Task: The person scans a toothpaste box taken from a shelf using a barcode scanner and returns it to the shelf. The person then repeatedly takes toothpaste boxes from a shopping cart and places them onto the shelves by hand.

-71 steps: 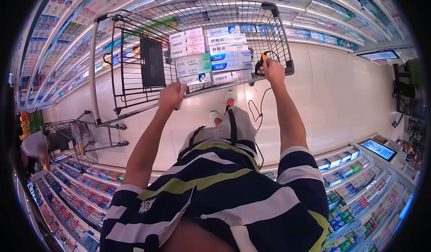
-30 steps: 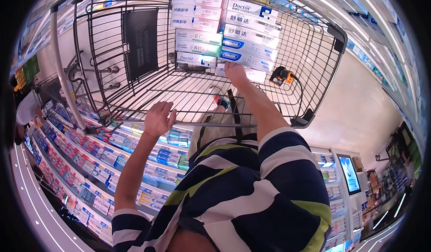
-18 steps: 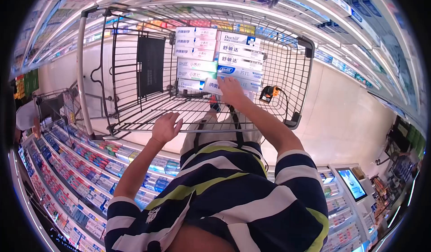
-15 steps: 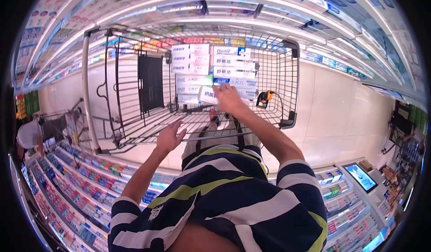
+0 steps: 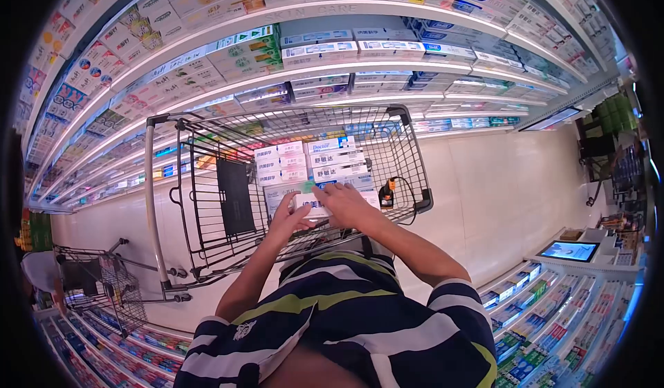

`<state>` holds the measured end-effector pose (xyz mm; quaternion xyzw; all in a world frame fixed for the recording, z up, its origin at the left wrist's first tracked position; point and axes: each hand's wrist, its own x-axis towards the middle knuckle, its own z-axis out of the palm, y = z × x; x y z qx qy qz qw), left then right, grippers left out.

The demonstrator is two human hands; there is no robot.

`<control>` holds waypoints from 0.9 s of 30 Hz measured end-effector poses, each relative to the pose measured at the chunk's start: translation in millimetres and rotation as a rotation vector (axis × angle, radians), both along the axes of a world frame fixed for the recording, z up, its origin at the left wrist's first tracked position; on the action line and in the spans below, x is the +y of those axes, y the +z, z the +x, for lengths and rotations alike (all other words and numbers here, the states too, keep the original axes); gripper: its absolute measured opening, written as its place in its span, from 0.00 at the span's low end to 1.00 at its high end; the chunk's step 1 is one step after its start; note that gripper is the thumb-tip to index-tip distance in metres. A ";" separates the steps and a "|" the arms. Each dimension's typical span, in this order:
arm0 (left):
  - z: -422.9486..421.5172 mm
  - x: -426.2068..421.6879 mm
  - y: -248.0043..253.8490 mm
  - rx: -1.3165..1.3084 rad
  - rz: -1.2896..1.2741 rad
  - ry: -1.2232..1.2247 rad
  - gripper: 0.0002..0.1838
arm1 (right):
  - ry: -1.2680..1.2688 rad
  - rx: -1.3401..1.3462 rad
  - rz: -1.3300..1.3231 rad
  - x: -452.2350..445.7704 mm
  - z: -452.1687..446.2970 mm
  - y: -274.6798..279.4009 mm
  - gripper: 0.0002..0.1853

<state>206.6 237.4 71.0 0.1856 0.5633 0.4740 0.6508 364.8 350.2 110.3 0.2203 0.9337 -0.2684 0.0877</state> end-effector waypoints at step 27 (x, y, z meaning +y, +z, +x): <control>-75.1 8.3 56.4 -0.229 0.422 0.316 0.18 | -0.772 0.820 -0.927 17.4 35.7 57.3 0.27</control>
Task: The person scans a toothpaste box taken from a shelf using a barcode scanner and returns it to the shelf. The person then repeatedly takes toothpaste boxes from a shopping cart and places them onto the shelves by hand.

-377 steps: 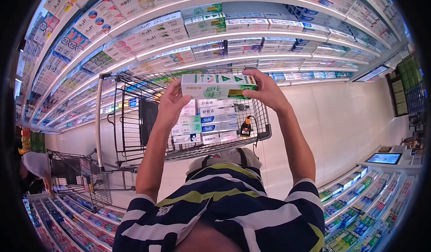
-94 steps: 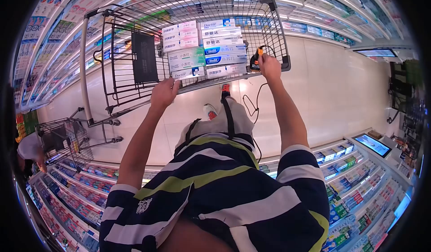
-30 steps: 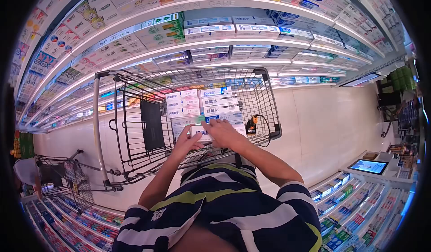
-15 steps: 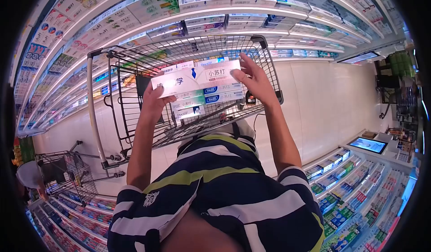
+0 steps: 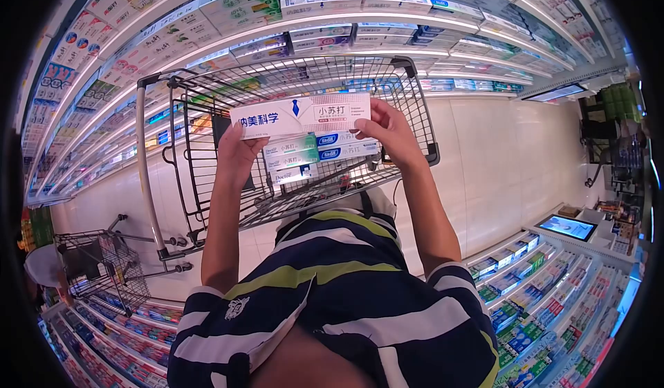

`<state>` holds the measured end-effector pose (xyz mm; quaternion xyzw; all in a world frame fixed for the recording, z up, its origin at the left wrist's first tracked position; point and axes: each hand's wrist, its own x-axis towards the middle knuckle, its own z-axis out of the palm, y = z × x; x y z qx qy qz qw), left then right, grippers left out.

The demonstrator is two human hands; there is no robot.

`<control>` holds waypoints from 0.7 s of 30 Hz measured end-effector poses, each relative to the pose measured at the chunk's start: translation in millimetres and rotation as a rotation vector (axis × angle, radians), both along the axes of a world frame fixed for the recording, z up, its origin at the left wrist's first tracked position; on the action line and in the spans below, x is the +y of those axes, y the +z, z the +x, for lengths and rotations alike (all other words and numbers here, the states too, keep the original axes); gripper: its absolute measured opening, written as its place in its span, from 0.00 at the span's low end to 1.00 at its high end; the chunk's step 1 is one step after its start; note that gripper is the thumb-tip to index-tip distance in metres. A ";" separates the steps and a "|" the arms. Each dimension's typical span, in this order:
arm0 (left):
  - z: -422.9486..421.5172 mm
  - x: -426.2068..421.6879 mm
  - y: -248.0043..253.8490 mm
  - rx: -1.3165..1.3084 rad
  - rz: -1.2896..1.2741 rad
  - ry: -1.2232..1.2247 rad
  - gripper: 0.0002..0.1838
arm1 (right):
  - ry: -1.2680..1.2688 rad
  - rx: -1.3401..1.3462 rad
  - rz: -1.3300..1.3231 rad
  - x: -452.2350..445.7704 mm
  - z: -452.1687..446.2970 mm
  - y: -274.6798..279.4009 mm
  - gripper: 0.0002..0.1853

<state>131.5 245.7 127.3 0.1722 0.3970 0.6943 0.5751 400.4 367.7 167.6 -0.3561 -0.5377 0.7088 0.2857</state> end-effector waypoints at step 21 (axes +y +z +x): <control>34.3 63.6 -15.1 -0.009 0.029 0.009 0.20 | 0.103 -0.222 0.432 118.1 21.6 13.1 0.30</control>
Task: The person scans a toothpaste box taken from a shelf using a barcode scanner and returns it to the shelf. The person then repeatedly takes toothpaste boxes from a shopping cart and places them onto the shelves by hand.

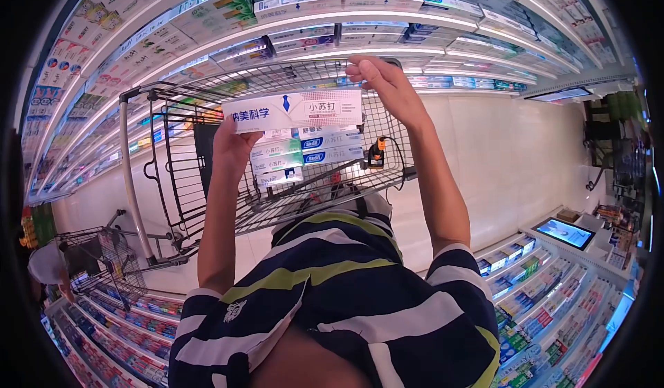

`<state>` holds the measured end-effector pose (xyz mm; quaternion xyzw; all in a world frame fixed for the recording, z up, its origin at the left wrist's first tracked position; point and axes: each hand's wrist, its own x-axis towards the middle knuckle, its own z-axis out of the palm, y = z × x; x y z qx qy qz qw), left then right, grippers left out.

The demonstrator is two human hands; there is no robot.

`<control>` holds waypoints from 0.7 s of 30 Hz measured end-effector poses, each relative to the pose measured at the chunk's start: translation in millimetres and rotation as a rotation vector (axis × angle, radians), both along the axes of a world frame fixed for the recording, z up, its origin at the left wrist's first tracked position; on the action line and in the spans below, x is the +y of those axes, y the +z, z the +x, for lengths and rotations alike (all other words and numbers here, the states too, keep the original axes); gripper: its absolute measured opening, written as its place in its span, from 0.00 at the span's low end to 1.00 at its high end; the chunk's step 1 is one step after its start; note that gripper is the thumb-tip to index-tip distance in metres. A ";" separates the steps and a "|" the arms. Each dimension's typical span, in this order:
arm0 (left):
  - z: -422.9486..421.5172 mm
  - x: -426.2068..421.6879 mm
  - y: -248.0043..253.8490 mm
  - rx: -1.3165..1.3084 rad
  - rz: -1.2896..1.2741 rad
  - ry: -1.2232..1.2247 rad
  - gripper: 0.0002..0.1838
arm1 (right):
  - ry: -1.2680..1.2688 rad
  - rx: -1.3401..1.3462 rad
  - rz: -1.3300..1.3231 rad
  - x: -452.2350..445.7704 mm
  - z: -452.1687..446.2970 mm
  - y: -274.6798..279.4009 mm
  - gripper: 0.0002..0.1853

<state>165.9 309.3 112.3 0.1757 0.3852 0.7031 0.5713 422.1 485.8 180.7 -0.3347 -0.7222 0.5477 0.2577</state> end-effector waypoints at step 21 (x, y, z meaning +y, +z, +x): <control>60.9 52.6 -1.7 0.099 -0.047 -0.038 0.18 | 0.650 -0.503 0.196 51.2 -14.2 -12.2 0.34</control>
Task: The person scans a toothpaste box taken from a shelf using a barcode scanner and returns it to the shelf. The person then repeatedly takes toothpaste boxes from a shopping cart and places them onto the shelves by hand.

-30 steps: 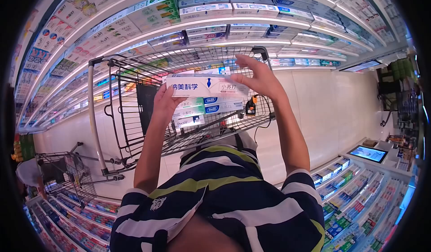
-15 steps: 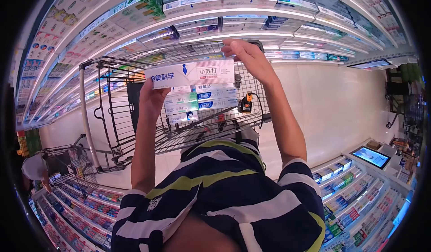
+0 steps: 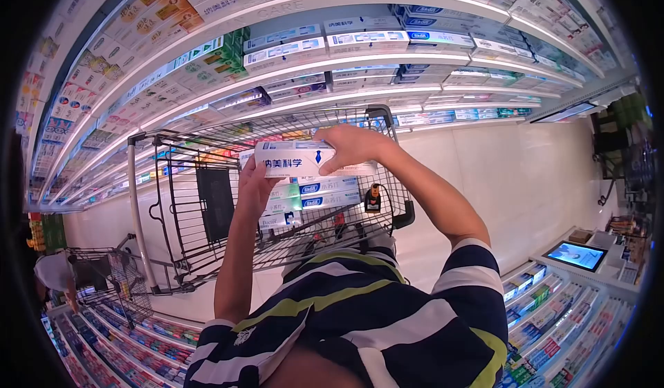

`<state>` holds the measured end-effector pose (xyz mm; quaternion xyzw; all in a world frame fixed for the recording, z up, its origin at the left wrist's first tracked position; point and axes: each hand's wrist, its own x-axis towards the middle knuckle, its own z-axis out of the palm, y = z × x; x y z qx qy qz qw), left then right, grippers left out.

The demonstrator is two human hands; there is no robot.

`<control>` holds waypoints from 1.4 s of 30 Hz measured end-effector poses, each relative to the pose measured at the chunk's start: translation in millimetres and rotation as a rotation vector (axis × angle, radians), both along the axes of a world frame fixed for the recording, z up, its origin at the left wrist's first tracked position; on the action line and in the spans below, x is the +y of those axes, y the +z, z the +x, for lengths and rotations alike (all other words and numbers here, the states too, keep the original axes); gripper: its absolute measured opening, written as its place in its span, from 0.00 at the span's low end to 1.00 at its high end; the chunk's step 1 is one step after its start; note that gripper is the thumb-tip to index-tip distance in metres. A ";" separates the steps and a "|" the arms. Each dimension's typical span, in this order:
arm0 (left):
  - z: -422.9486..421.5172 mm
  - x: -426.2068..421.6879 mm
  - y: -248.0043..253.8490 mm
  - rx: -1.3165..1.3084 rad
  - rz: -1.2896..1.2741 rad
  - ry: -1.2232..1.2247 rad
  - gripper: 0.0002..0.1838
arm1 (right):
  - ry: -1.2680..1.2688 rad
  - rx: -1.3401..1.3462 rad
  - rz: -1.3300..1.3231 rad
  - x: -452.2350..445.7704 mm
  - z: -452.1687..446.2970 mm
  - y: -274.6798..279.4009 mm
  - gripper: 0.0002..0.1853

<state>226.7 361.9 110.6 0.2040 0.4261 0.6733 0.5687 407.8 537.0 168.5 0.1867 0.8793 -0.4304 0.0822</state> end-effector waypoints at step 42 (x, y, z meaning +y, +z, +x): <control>80.0 -150.8 -96.3 1.297 -0.588 -0.337 0.18 | -0.137 0.032 0.708 184.8 -171.6 -39.9 0.33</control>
